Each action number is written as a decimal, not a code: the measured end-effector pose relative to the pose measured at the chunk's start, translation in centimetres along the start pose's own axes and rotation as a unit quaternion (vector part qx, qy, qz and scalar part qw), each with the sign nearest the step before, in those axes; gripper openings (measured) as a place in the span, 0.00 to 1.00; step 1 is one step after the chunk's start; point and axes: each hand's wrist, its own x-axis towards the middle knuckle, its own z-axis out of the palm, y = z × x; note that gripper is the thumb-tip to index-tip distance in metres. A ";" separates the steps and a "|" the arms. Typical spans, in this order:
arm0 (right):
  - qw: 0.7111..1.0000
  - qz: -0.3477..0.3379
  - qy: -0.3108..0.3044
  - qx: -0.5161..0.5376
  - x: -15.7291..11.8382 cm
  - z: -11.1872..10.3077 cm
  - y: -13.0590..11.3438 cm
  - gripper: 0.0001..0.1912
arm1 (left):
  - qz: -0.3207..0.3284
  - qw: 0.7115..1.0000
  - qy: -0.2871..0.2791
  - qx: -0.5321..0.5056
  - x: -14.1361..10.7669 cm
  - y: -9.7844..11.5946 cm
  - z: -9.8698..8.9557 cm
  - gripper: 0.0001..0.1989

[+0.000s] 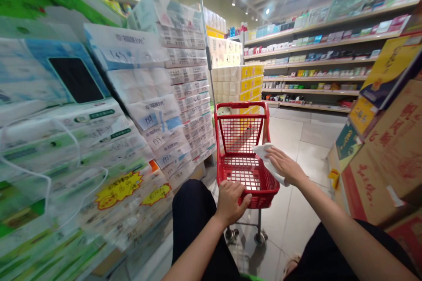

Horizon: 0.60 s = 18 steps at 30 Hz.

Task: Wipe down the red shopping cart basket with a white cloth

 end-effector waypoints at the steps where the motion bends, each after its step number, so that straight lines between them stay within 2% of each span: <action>1: 1.000 -0.012 0.002 -0.006 0.0 0.1 -0.5 0.23 | -0.002 1.000 0.001 0.001 0.1 -0.7 -0.2 0.14; 4: 0.999 -0.019 0.020 -0.029 -0.3 0.4 -3.4 0.20 | -0.004 1.000 -0.005 0.006 0.9 -3.6 -1.3 0.19; 7: 0.999 -0.015 0.025 -0.037 -0.6 0.7 -7.5 0.17 | -0.028 0.999 -0.011 0.025 2.1 -7.2 -2.6 0.25; 10: 0.999 -0.027 0.009 -0.027 -0.9 0.8 -11.1 0.17 | -0.067 0.996 0.009 0.049 3.1 -9.1 -3.2 0.28; 12: 0.999 -0.049 -0.001 -0.023 -1.1 0.8 -12.6 0.19 | -0.073 0.995 0.031 0.058 3.4 -8.7 -3.0 0.25; 14: 0.996 -0.081 -0.013 -0.026 -1.1 0.6 -13.3 0.25 | -0.058 0.996 0.036 0.059 3.3 -7.1 -2.3 0.22; 16: 0.994 -0.103 -0.026 -0.034 -1.1 0.5 -12.9 0.29 | -0.033 0.998 0.021 0.058 3.1 -5.0 -1.4 0.23; 18: 0.993 -0.098 -0.035 -0.050 -1.0 0.2 -11.6 0.31 | -0.026 0.997 0.006 0.067 2.9 -3.3 -0.8 0.28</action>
